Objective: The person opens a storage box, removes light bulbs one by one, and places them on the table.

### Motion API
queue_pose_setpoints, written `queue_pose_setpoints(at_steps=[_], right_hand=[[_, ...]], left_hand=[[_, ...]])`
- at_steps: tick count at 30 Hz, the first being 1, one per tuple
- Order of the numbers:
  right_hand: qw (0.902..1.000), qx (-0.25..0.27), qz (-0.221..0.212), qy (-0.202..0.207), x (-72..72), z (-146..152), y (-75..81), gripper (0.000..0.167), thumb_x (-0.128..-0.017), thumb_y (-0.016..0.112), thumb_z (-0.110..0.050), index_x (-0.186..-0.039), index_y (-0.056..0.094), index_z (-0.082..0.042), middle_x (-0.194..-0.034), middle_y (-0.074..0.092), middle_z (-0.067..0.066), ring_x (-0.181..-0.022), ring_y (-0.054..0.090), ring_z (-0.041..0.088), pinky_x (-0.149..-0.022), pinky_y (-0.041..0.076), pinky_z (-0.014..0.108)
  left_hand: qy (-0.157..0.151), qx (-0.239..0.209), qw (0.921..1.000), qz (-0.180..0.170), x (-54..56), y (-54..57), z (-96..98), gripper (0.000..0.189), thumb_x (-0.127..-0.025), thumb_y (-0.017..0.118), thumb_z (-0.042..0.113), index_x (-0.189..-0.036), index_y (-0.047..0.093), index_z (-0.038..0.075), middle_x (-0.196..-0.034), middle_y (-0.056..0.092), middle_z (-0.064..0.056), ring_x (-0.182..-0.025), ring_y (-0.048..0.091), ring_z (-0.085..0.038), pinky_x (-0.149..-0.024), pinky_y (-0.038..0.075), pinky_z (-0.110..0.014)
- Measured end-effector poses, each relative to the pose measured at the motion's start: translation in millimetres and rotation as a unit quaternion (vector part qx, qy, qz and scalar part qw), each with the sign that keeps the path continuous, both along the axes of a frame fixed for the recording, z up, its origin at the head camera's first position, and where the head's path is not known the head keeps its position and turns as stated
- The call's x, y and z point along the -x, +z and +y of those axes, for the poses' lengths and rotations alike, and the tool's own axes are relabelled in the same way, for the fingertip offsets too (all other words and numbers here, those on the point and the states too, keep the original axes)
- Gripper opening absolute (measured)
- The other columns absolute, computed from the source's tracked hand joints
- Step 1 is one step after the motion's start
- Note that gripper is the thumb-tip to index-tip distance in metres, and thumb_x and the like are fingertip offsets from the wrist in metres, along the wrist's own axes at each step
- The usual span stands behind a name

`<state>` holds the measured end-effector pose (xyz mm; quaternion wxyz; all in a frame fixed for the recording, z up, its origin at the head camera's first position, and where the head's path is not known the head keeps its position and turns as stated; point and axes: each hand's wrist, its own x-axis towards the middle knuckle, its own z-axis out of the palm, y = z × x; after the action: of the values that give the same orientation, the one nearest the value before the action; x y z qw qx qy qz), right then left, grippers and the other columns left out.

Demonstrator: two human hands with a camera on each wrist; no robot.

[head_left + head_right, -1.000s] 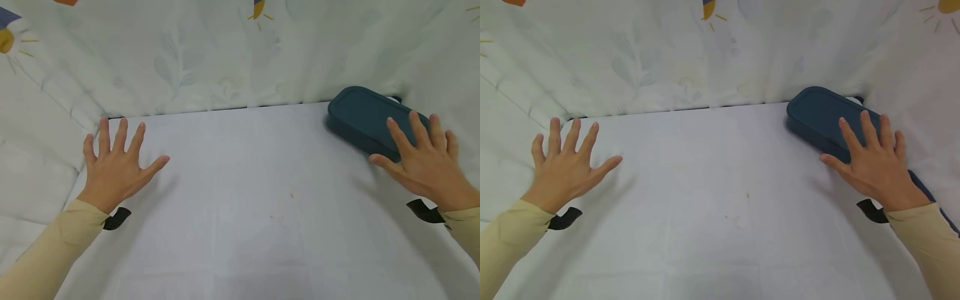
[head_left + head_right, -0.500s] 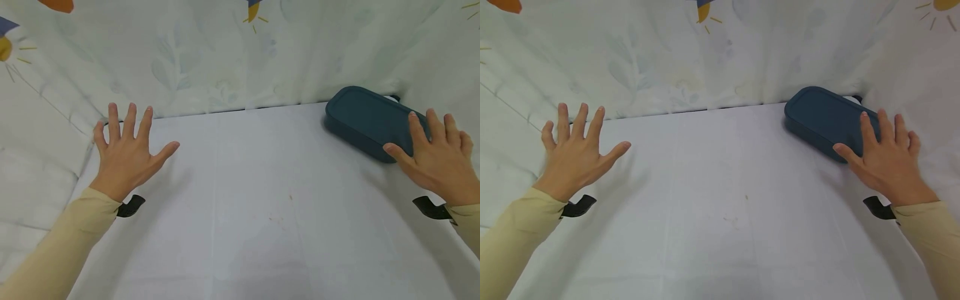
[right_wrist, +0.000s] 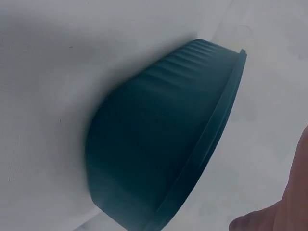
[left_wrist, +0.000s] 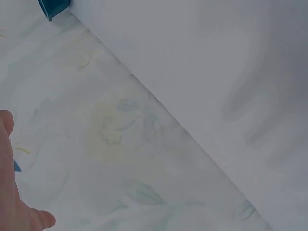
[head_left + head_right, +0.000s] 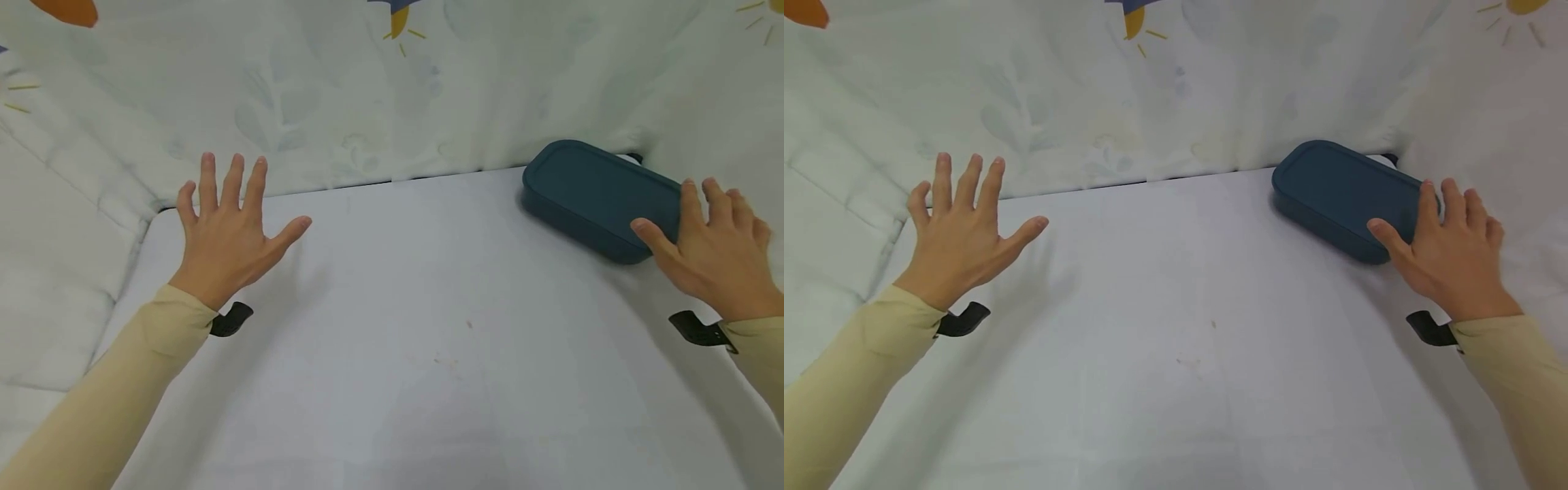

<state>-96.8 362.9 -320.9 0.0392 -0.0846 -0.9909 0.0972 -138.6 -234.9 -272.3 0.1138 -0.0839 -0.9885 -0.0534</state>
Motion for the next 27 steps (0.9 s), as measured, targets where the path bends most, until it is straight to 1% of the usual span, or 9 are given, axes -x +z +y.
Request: queue_pose_setpoints(at_steps=[6,10,16,22,27], right_hand=[[0.9996,0.005,-0.024,-0.015,6.6,0,-1.5,0.108,-0.099,0.018,-0.078,-0.161,-0.002,0.008,-0.168,-0.004,0.037,-0.153,0.000,0.064,-0.114,0.008,0.083],[0.9990,0.007,-0.036,-0.027,12.1,2,-2.1,0.110,-0.098,0.014,-0.079,-0.160,-0.003,0.010,-0.167,-0.003,0.039,-0.152,0.004,0.066,-0.111,0.011,0.083],[0.9968,0.004,-0.069,-0.039,18.1,5,-2.5,0.113,-0.096,0.010,-0.081,-0.159,-0.008,0.010,-0.167,-0.006,0.039,-0.150,0.004,0.067,-0.109,0.014,0.084],[0.9941,0.013,-0.090,-0.059,21.7,8,-4.2,0.117,-0.093,0.009,-0.084,-0.159,-0.010,0.012,-0.165,-0.008,0.041,-0.148,0.005,0.069,-0.108,0.014,0.085],[0.9914,0.017,-0.107,-0.075,24.3,11,-5.7,0.122,-0.091,0.007,-0.086,-0.157,-0.012,0.014,-0.164,-0.010,0.043,-0.142,0.008,0.074,-0.107,0.014,0.085]], left_hand=[[-0.005,0.005,0.9999,-0.014,10.0,4.2,12.4,0.099,-0.094,0.041,0.077,-0.167,0.010,0.018,-0.174,0.011,-0.020,-0.163,-0.012,-0.043,-0.120,0.003,-0.071],[-0.015,0.003,0.9999,-0.008,15.2,5.8,22.3,0.099,-0.094,0.041,0.077,-0.168,0.009,0.018,-0.174,0.013,-0.020,-0.163,-0.012,-0.042,-0.120,0.004,-0.070],[-0.032,-0.001,0.9994,0.012,22.2,9.3,35.1,0.101,-0.094,0.043,0.077,-0.167,0.010,0.017,-0.173,0.018,-0.021,-0.163,-0.009,-0.041,-0.121,0.006,-0.068],[-0.035,0.002,0.9994,-0.005,28.4,13.9,48.5,0.101,-0.094,0.039,0.079,-0.168,0.006,0.019,-0.174,0.014,-0.019,-0.164,-0.011,-0.040,-0.122,0.005,-0.066],[-0.043,0.003,0.9990,-0.010,31.9,12.9,58.0,0.100,-0.094,0.038,0.079,-0.168,0.006,0.020,-0.174,0.014,-0.018,-0.164,-0.010,-0.040,-0.122,0.006,-0.066]])
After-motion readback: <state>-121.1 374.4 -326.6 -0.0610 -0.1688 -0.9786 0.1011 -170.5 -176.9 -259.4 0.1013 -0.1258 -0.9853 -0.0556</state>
